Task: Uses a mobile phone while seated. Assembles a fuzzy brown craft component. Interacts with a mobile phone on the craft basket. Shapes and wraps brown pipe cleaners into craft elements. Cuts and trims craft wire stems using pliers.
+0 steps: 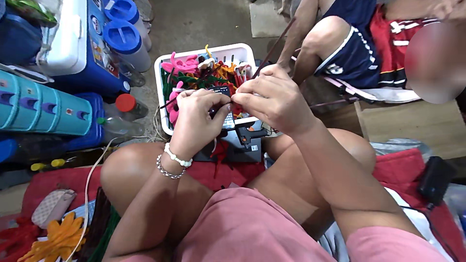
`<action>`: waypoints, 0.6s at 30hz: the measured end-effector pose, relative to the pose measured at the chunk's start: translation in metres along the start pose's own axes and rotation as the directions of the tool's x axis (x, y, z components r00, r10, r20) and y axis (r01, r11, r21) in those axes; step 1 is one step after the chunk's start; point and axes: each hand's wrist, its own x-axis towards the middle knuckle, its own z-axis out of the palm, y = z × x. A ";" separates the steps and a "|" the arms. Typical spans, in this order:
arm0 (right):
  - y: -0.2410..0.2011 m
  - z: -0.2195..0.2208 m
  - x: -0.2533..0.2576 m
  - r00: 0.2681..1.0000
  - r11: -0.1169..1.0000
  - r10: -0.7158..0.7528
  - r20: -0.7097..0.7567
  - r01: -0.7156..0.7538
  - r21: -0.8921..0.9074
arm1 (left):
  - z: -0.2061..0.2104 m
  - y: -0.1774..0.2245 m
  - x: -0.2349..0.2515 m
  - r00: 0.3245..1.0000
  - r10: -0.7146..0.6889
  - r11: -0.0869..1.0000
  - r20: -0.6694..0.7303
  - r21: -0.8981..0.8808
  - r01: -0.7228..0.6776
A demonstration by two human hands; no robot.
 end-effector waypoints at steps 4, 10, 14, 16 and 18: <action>-0.006 0.015 0.007 0.995 0.998 0.063 -0.076 -0.065 -0.021 | 0.001 -0.002 0.000 0.997 -0.021 0.999 -0.068 0.047 0.025; -0.012 0.023 0.000 0.948 0.941 0.311 -0.068 -0.297 0.163 | 0.007 -0.004 -0.003 0.980 -0.122 0.990 -0.155 -0.085 0.110; -0.021 0.022 -0.003 0.888 0.873 0.444 -0.120 -0.398 0.282 | 0.006 0.001 -0.004 0.971 -0.171 0.974 -0.167 -0.177 0.141; -0.025 0.021 -0.003 0.871 0.842 0.477 -0.120 -0.413 0.346 | 0.007 0.002 -0.003 0.966 -0.198 0.964 -0.165 -0.209 0.162; -0.027 0.025 -0.003 0.853 0.810 0.508 -0.122 -0.424 0.405 | 0.008 0.002 -0.004 0.959 -0.225 0.953 -0.172 -0.242 0.180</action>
